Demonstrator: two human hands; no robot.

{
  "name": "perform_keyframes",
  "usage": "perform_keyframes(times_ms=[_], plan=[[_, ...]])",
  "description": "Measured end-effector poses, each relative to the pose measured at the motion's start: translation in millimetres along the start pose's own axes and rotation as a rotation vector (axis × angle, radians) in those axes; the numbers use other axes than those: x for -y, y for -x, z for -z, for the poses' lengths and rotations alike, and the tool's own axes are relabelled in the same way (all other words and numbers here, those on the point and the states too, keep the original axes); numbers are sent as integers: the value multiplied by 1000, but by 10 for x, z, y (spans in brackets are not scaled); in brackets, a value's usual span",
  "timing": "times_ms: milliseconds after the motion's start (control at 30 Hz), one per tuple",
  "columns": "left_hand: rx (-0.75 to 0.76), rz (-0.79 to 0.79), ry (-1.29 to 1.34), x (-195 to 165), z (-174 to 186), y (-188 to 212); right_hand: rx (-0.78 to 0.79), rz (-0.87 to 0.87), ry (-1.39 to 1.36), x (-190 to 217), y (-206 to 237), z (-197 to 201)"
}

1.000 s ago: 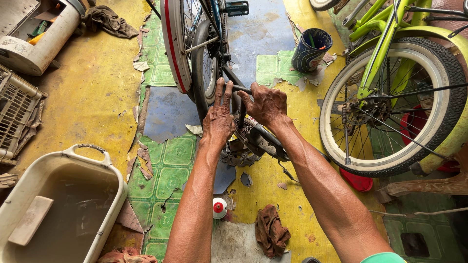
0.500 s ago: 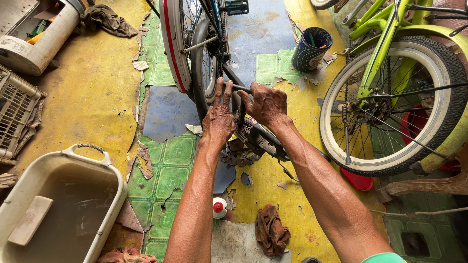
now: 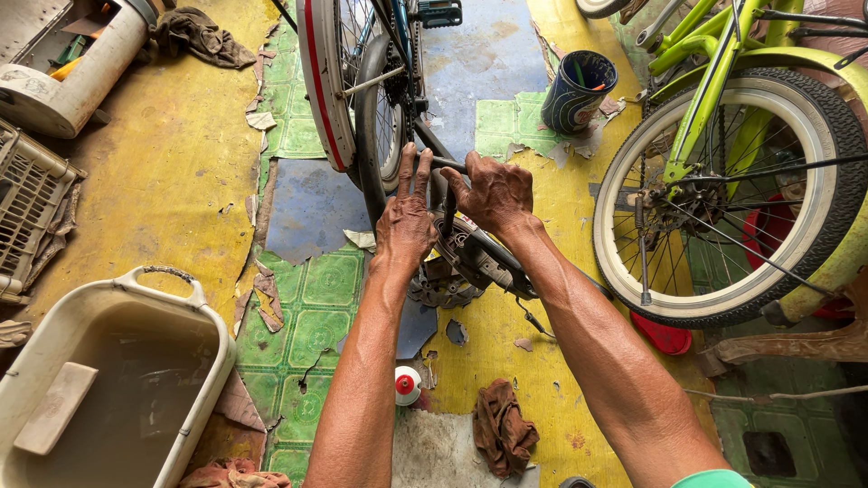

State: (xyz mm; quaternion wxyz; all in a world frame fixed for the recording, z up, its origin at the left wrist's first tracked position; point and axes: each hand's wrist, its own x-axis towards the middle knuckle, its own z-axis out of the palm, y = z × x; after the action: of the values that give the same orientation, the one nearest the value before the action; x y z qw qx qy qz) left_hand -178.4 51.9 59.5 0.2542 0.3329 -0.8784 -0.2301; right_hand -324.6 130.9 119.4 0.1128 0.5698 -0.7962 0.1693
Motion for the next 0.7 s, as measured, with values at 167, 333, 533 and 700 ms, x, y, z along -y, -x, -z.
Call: perform_keyframes(times_ms=[167, 333, 533, 700], plan=[[-8, -3, 8, 11, -1, 6, -21, 13, -5, -1, 3, -1], [6, 7, 13, 11, -7, 1, 0, 4, 0, -2, 3, -6], [-11, -1, 5, 16, -22, 0, 1, 8, 1, -5, -3, -10], [-10, -7, 9, 29, -31, -4, 1, 6, 5, -8, 1, -14]])
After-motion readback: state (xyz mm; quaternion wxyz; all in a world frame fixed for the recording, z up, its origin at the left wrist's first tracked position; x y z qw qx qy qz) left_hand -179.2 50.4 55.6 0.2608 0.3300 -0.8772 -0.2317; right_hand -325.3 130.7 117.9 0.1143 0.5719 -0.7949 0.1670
